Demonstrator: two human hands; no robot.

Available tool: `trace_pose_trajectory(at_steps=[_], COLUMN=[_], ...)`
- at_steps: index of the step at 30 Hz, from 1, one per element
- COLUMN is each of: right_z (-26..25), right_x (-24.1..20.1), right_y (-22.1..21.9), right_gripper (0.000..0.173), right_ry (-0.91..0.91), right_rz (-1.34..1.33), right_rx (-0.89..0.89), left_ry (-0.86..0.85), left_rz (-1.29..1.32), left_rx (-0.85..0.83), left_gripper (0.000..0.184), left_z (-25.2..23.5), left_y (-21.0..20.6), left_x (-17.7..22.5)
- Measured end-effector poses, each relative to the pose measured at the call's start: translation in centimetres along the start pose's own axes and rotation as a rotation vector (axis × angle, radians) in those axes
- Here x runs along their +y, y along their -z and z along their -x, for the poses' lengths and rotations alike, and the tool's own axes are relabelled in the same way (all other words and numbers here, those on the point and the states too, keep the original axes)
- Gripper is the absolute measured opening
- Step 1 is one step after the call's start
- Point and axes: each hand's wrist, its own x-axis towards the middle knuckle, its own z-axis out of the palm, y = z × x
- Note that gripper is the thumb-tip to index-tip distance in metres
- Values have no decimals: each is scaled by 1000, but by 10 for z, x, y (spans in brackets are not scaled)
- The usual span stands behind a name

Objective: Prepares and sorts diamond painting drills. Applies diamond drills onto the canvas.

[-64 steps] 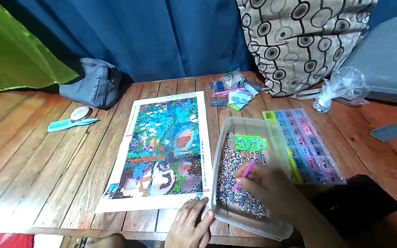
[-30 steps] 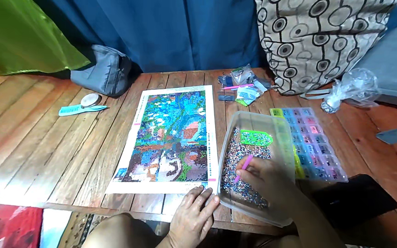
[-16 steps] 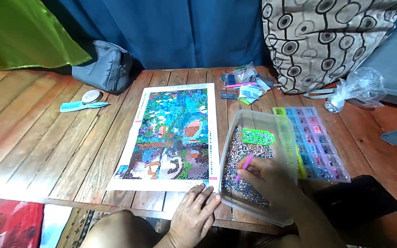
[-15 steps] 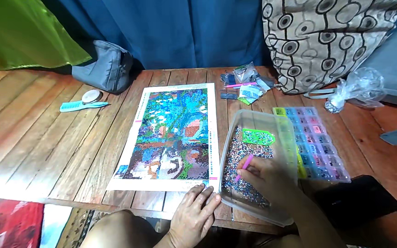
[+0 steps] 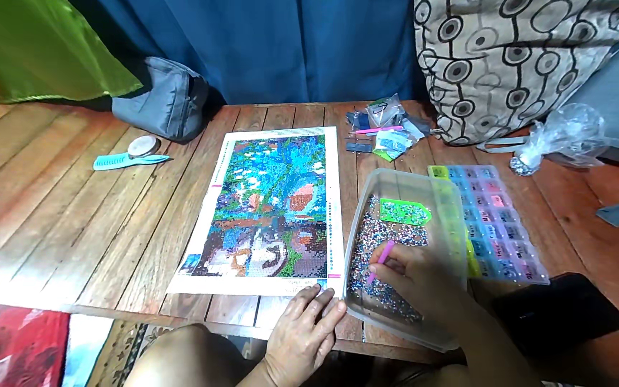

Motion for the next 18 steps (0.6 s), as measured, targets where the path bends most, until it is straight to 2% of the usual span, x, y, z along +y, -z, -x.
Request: trace_pose_trajectory(at_steps=[18], right_z=[1], right_x=[1], right_y=[4], right_gripper=[6], right_ry=[7], right_rz=[-43], right_rx=[46], left_ry=[6], left_rz=[9], left_rx=[-9], left_gripper=[33], left_z=[0], left_y=[0], left_x=[1])
